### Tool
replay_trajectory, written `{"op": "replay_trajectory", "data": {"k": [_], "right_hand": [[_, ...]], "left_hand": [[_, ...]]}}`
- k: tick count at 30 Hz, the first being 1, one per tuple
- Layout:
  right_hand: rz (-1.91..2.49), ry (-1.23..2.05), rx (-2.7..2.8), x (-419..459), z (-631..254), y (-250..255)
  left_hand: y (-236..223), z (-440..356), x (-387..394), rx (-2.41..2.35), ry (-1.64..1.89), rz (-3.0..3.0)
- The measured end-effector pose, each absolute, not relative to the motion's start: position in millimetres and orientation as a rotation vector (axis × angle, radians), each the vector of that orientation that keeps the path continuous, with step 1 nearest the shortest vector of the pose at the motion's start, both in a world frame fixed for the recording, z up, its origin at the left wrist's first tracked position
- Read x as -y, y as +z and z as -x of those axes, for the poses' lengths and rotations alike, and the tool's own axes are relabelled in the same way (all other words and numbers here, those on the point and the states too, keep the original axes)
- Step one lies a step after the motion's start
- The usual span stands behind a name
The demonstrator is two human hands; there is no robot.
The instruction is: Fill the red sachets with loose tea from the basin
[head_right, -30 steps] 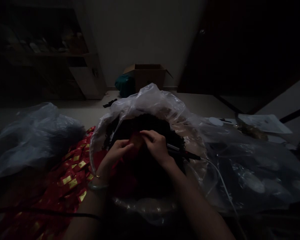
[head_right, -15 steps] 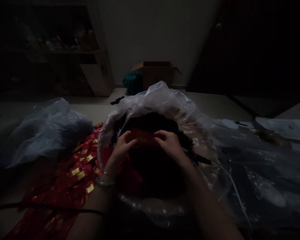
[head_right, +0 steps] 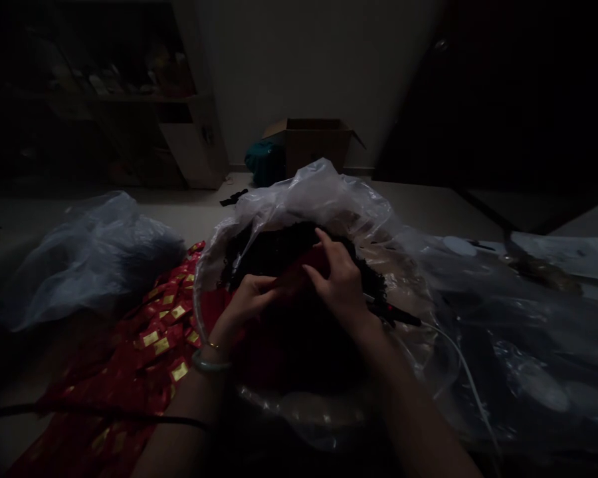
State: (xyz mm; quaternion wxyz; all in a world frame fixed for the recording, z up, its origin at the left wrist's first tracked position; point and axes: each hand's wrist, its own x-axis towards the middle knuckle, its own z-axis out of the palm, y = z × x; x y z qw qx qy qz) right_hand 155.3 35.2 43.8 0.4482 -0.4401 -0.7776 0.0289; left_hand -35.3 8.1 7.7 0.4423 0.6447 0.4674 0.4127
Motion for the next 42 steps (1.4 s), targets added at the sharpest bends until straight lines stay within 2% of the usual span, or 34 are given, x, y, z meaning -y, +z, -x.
{"op": "replay_trajectory", "data": {"k": [10,17,23,29,36,40,42], "right_hand": [[1.087,-0.108,1.825,-37.5,-146.6,28.7],[1.177,0.110,1.781,-43.9,-159.8,36.7],[1.014,-0.088,1.960,-33.2,-156.4,46.4],[1.013,0.187,2.117,-32.6,-150.9,44.0],[1.237,0.588,1.574,-41.0,-153.5,37.4],[1.200,0.887,1.561,-42.6,-156.7,40.3],[1.195,0.919,1.585,-43.1,-157.5,41.2]], "left_hand": [[9.3,29.5,-10.2,-1.175,1.156,-1.370],[11.4,30.8,-9.3,-1.152,1.094,-1.501],[5.9,30.6,-12.2,-1.268,1.092,-1.559],[-3.0,30.9,-13.3,-1.245,1.067,-1.599],[1.8,30.0,-13.0,-1.240,1.142,-1.549],[3.5,30.0,-12.4,-1.244,1.232,-1.470],[3.4,29.6,-12.5,-1.249,1.233,-1.456]]}}
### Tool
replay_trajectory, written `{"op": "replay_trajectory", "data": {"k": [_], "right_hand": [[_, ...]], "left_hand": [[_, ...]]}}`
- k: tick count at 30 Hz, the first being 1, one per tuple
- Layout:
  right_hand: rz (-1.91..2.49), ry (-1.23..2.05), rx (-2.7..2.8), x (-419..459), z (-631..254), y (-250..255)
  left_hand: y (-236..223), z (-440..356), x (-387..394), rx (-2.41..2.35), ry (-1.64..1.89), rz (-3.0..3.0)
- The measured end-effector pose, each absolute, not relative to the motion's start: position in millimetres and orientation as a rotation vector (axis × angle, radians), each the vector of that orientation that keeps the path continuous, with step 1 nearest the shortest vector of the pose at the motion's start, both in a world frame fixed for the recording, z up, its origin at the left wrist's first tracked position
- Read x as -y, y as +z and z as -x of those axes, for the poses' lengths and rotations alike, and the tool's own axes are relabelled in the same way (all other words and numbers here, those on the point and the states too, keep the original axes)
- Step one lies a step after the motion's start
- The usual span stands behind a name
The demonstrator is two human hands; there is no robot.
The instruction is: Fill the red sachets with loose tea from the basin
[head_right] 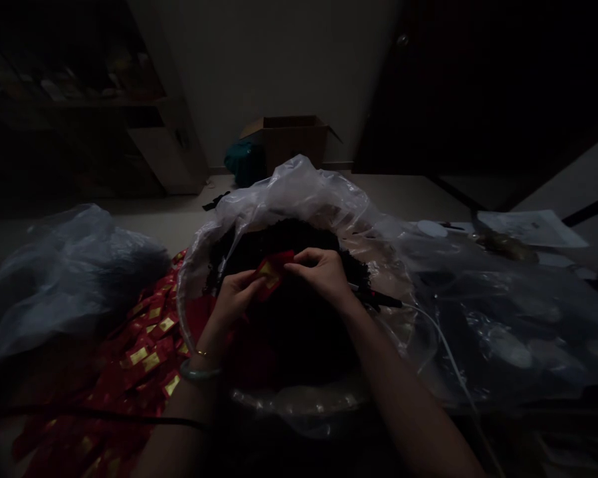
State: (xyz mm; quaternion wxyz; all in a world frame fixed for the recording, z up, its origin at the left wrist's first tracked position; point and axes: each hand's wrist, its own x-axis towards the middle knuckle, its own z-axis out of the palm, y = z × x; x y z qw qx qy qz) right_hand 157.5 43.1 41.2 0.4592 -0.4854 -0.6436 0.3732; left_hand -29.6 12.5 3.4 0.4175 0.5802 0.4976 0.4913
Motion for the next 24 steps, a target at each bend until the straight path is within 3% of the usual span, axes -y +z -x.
{"op": "replay_trajectory", "data": {"k": [5,14,20,22,24], "right_hand": [[1.102,0.874,1.576,-41.6,-158.8,43.8],[0.977,1.175,1.700,-31.2,-146.4,43.1],[1.226,0.531,1.811,-32.9,-150.1,43.0],[1.206,0.620,1.907,-31.6,-151.5,45.5],[1.085,0.907,1.993,-29.3,-152.3,49.5]], "left_hand": [[3.0,28.6,-14.9,-1.229,1.342,-1.246],[6.2,34.5,-10.2,-0.859,1.253,-0.949],[5.9,31.9,-14.9,-0.896,1.260,-0.922],[5.5,31.4,-15.5,-0.925,1.273,-0.911],[4.9,31.6,-14.7,-0.945,1.255,-0.934]]}}
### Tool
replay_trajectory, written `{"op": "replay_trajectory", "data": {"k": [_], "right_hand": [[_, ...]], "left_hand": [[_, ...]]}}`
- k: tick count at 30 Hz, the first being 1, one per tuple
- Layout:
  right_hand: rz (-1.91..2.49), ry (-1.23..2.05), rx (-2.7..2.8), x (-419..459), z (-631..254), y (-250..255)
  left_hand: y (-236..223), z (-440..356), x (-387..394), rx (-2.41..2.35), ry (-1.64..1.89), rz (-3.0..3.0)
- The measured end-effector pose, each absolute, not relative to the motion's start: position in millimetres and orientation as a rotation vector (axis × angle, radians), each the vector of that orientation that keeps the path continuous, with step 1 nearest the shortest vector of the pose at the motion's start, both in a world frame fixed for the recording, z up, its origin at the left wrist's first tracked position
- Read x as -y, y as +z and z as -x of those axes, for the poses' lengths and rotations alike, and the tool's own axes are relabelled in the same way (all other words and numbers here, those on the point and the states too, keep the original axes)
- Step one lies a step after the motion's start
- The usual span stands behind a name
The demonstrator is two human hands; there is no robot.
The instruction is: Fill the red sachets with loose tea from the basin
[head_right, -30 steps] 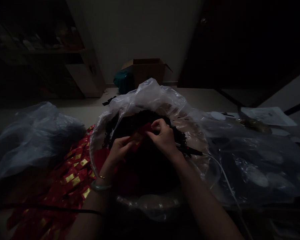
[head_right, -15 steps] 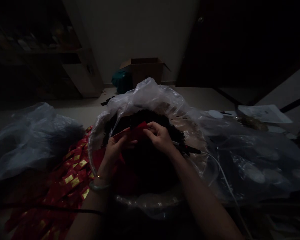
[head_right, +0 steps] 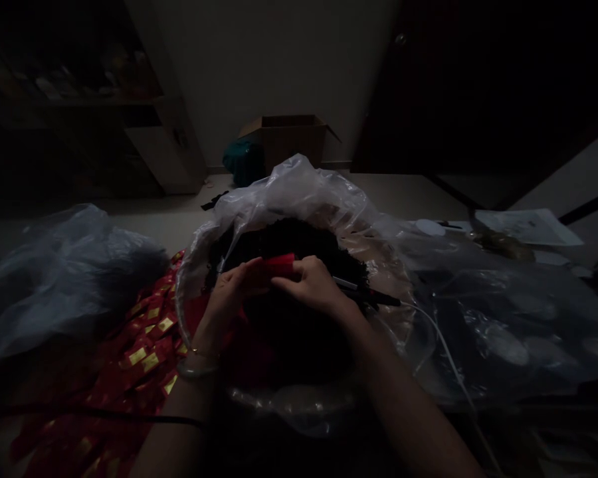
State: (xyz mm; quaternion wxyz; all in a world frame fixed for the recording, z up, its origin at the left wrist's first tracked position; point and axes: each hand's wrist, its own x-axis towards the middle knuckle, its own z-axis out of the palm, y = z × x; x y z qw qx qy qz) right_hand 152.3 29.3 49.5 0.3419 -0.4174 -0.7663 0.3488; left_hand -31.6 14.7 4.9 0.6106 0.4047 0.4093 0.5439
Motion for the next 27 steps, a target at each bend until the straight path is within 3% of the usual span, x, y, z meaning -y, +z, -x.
{"op": "replay_trajectory", "data": {"k": [4,27], "right_hand": [[0.968,1.329,2.001,-25.8,-154.3,57.1],[1.089,1.650,1.648,-24.2,-152.4,49.7]], "left_hand": [[4.0,32.0,-12.4,-0.940,1.166,-0.964],[3.3,36.9,-19.0,-1.127,1.211,-0.911]]}}
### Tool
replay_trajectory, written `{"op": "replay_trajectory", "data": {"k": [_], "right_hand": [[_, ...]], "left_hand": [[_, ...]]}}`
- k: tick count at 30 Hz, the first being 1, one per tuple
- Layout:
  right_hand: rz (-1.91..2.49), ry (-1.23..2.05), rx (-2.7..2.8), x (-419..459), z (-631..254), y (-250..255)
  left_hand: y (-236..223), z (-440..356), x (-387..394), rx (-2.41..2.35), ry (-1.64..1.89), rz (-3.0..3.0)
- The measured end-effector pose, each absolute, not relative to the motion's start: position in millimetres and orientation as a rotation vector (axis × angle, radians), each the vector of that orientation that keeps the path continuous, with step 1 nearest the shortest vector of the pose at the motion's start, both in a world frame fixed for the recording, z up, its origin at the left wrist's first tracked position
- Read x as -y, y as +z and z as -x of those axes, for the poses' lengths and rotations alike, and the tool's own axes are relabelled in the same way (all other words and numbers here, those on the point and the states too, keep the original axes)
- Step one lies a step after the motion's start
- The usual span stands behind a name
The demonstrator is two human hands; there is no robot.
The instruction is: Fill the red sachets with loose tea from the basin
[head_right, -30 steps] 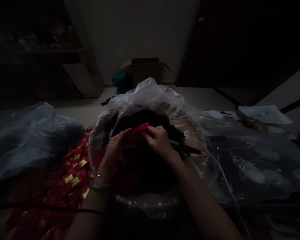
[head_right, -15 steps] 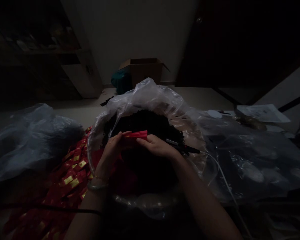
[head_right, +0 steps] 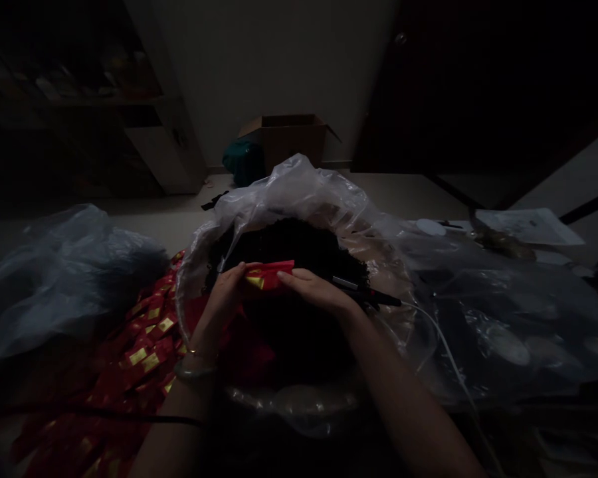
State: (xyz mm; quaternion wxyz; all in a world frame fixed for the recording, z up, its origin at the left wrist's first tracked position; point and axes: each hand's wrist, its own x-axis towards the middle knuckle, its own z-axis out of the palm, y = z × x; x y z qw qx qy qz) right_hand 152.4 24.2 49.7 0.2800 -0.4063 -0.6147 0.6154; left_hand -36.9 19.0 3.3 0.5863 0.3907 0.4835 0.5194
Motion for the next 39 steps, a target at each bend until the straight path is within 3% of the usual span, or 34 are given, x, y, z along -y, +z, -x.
{"op": "replay_trajectory", "data": {"k": [10,22,29,33,39], "right_hand": [[1.016,1.776,1.543,-33.5,-153.9,38.6],[1.103,1.648,1.691,-29.0,-154.6,47.7],[1.302,1.612,1.691,-35.9,-157.5,44.9],[1.199,1.599,1.727,-37.2,-151.4,34.6],[1.010,1.581,1.693,-33.6,-140.0,23.6]], "left_hand": [[-6.1,35.9,-24.8,-1.196,1.383,-1.032],[-0.6,35.9,-20.2,-1.226,1.196,-1.077],[-3.8,32.9,-18.6,-1.445,1.359,-1.887],[-5.8,28.1,-14.8,-1.425,1.064,-2.465],[-6.5,27.4,-14.2,-1.629,0.920,-2.535]]}}
